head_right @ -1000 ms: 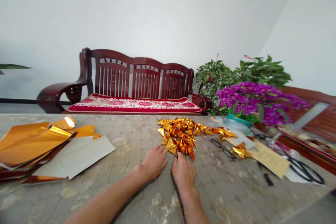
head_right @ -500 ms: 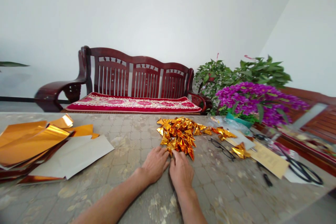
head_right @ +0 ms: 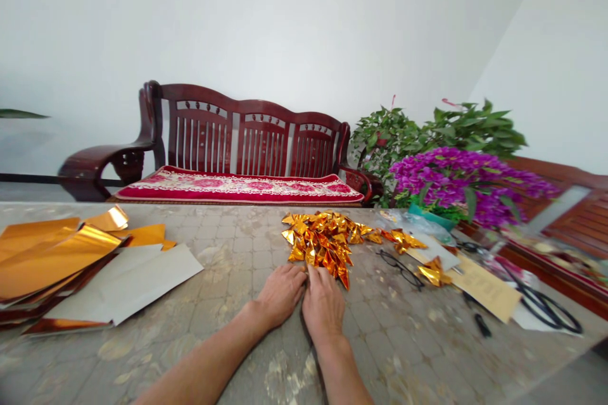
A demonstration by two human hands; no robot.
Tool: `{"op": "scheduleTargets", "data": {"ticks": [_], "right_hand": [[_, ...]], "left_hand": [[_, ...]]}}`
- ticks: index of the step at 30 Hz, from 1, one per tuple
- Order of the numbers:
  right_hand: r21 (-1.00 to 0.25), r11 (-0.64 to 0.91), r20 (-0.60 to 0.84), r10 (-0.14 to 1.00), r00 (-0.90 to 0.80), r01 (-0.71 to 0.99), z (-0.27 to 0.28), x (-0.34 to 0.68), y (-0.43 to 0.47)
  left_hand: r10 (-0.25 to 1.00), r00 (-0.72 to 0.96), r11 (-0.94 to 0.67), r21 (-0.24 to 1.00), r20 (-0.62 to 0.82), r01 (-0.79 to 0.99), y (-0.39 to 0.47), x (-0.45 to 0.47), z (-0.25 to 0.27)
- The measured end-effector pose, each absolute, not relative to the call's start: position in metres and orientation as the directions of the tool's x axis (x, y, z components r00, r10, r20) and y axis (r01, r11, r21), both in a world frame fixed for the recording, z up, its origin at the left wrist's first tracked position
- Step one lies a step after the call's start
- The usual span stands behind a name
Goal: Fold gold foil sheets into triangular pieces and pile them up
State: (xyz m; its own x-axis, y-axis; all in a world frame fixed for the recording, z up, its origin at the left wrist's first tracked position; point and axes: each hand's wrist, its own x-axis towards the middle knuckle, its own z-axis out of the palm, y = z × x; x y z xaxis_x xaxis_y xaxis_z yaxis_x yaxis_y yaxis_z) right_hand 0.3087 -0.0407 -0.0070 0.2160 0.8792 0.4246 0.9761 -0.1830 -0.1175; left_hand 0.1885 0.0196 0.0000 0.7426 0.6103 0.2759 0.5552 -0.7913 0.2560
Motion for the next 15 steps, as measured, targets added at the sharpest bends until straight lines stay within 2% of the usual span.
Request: {"op": "scheduleTargets", "data": {"ticks": [3,6,10,15], "right_hand": [[-0.029,-0.198,0.420,0.887,0.192,0.980,-0.0048,0.3074,-0.0383],[0.032,-0.213,0.404,0.897,0.182,0.977,-0.0033,0.3050,-0.0367],[0.064,-0.223,0.393,0.902,0.181,0.973,-0.0030,0.3021,-0.0360],[0.049,-0.195,0.373,0.913,0.163,0.979,-0.0060,0.3022,-0.0344]], "left_hand": [[0.618,0.727,-0.785,0.278,0.299,0.553,0.0192,0.1871,-0.0009],[0.687,0.647,-0.726,0.324,0.330,0.606,0.0199,0.1842,-0.0023],[0.794,0.492,-0.604,0.375,0.356,0.704,0.0229,0.1803,-0.0041],[0.823,0.500,-0.568,0.400,0.269,0.719,0.0272,0.1800,-0.0071]]}}
